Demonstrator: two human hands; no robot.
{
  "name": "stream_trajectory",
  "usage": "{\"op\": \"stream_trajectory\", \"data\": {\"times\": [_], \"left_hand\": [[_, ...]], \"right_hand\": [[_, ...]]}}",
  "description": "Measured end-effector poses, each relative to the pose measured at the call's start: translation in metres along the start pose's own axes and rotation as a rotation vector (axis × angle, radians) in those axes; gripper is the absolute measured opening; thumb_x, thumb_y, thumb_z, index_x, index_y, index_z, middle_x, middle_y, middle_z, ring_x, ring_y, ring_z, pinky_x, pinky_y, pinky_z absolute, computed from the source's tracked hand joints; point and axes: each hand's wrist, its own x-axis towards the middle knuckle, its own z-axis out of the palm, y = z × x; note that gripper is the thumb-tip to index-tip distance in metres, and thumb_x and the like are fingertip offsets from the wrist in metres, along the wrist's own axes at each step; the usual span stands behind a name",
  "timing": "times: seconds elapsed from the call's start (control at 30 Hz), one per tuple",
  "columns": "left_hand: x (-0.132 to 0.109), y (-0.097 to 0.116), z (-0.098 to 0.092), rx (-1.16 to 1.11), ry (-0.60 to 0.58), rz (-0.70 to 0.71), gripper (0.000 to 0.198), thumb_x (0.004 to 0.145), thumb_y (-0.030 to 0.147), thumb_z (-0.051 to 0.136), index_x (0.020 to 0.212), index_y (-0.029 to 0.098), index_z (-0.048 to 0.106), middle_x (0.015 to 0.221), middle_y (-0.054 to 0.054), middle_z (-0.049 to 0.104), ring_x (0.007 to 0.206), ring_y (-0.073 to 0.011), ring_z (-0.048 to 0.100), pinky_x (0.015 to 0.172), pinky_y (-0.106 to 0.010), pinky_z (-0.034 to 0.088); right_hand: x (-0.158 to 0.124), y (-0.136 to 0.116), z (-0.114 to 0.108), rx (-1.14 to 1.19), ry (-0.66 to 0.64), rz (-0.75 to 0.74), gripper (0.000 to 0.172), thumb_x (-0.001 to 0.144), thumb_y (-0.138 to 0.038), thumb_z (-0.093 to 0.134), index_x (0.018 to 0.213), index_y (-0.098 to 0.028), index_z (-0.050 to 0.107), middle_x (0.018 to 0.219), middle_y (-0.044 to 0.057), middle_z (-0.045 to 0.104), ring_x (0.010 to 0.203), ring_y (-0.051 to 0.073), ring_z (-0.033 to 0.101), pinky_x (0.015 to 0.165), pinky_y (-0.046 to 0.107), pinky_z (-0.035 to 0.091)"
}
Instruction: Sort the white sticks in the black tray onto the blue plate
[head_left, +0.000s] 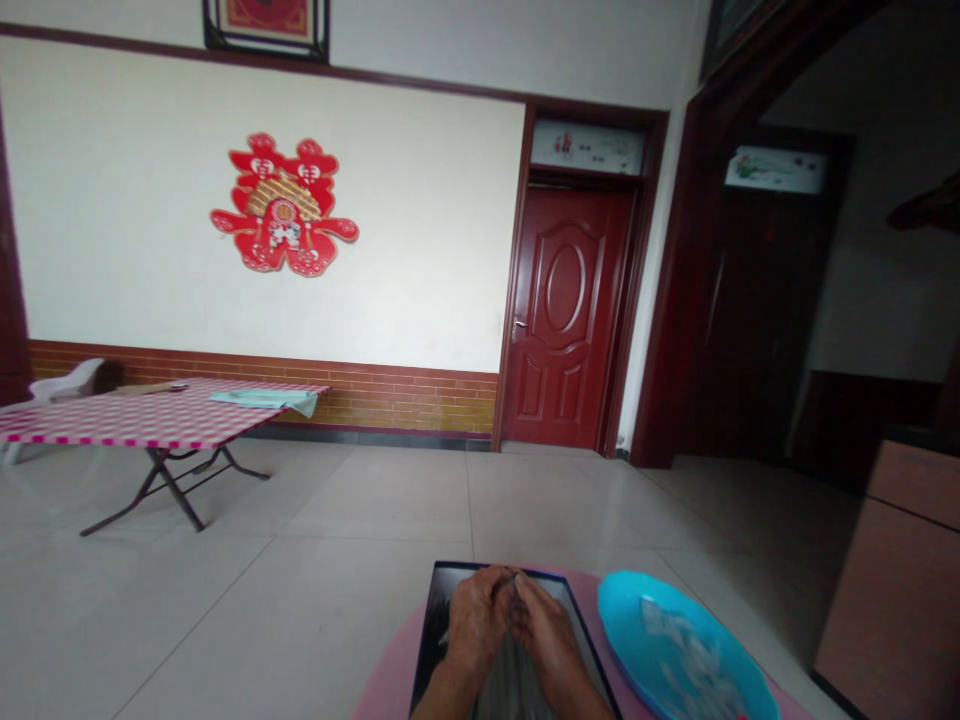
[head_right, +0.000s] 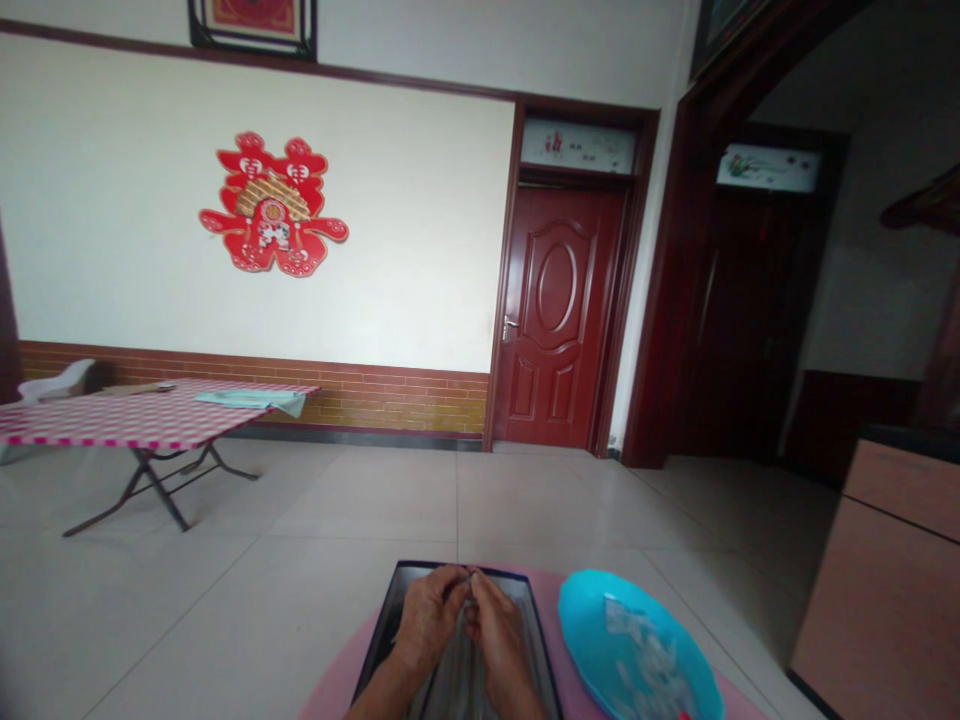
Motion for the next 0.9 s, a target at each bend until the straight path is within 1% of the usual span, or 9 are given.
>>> {"op": "stream_trajectory", "data": {"times": [0.07, 0.1, 0.2, 0.27, 0.43, 0.57, 0.7, 0.8, 0.9], "left_hand": [[-0.001, -0.004, 0.002, 0.066, 0.035, 0.004, 0.025, 0.081, 0.015, 0.050, 0.093, 0.021, 0.071, 0.090, -0.004, 0.074, 0.083, -0.0188, 0.068, 0.078, -0.029, 0.051], [-0.001, -0.006, 0.003, 0.111, 0.059, 0.011, 0.024, 0.081, 0.015, 0.051, 0.093, 0.022, 0.071, 0.089, -0.004, 0.074, 0.083, -0.0193, 0.068, 0.078, -0.030, 0.052], [-0.001, -0.010, 0.007, 0.224, 0.123, 0.064, 0.022, 0.080, 0.016, 0.053, 0.090, 0.024, 0.072, 0.084, -0.003, 0.074, 0.080, -0.0198, 0.067, 0.076, -0.031, 0.052], [-0.001, -0.010, 0.008, 0.250, 0.138, 0.101, 0.022, 0.080, 0.015, 0.054, 0.089, 0.024, 0.072, 0.082, -0.002, 0.073, 0.077, -0.0193, 0.067, 0.074, -0.032, 0.052], [-0.001, -0.007, 0.007, 0.248, 0.102, 0.142, 0.022, 0.081, 0.015, 0.052, 0.087, 0.023, 0.071, 0.080, -0.003, 0.072, 0.075, -0.0202, 0.065, 0.072, -0.033, 0.051], [-0.003, -0.006, 0.006, 0.239, 0.077, 0.150, 0.022, 0.081, 0.014, 0.050, 0.088, 0.022, 0.070, 0.080, -0.004, 0.071, 0.076, -0.0210, 0.064, 0.072, -0.034, 0.050], [-0.007, -0.006, 0.007, 0.238, 0.041, 0.188, 0.021, 0.082, 0.015, 0.050, 0.088, 0.020, 0.069, 0.080, -0.005, 0.070, 0.078, -0.0220, 0.063, 0.074, -0.036, 0.048], [-0.008, -0.006, 0.005, 0.193, 0.015, 0.232, 0.021, 0.082, 0.015, 0.049, 0.087, 0.021, 0.068, 0.081, -0.005, 0.070, 0.079, -0.0215, 0.062, 0.076, -0.037, 0.048], [-0.008, -0.003, 0.002, 0.140, -0.010, 0.253, 0.021, 0.083, 0.015, 0.048, 0.089, 0.021, 0.067, 0.082, -0.004, 0.070, 0.080, -0.0212, 0.062, 0.077, -0.037, 0.048]], "right_hand": [[0.003, -0.001, -0.002, -0.128, 0.022, -0.056, 0.040, 0.066, -0.052, 0.066, 0.090, -0.021, 0.072, 0.084, 0.004, 0.073, 0.069, 0.020, 0.064, 0.058, 0.029, 0.049], [0.005, -0.001, -0.003, -0.213, 0.036, -0.105, 0.039, 0.067, -0.052, 0.064, 0.089, -0.021, 0.073, 0.085, 0.004, 0.073, 0.072, 0.021, 0.065, 0.061, 0.030, 0.050], [0.012, -0.004, -0.010, -0.447, 0.071, -0.303, 0.036, 0.070, -0.048, 0.057, 0.085, -0.020, 0.073, 0.094, 0.007, 0.073, 0.088, 0.025, 0.065, 0.080, 0.035, 0.051], [0.015, -0.006, -0.014, -0.578, 0.071, -0.409, 0.036, 0.073, -0.045, 0.051, 0.085, -0.019, 0.073, 0.097, 0.009, 0.073, 0.094, 0.025, 0.065, 0.088, 0.036, 0.048], [0.013, -0.012, -0.020, -0.804, 0.057, -0.544, 0.035, 0.081, -0.038, 0.042, 0.086, -0.020, 0.071, 0.093, 0.009, 0.072, 0.091, 0.022, 0.065, 0.084, 0.033, 0.048], [0.008, -0.016, -0.020, -0.897, 0.044, -0.617, 0.032, 0.083, -0.035, 0.039, 0.082, -0.020, 0.068, 0.087, 0.009, 0.070, 0.085, 0.021, 0.064, 0.079, 0.031, 0.047], [0.006, -0.016, -0.019, -0.972, 0.057, -0.652, 0.031, 0.083, -0.033, 0.034, 0.066, -0.022, 0.057, 0.072, 0.007, 0.064, 0.072, 0.020, 0.061, 0.068, 0.031, 0.045], [0.007, -0.015, -0.018, -0.972, 0.071, -0.617, 0.032, 0.082, -0.033, 0.030, 0.058, -0.024, 0.049, 0.065, 0.007, 0.061, 0.065, 0.020, 0.058, 0.064, 0.032, 0.044], [0.008, -0.017, -0.017, -0.880, 0.012, -0.514, 0.035, 0.082, -0.038, 0.029, 0.060, -0.024, 0.052, 0.067, 0.007, 0.065, 0.067, 0.020, 0.060, 0.065, 0.031, 0.045]]}}
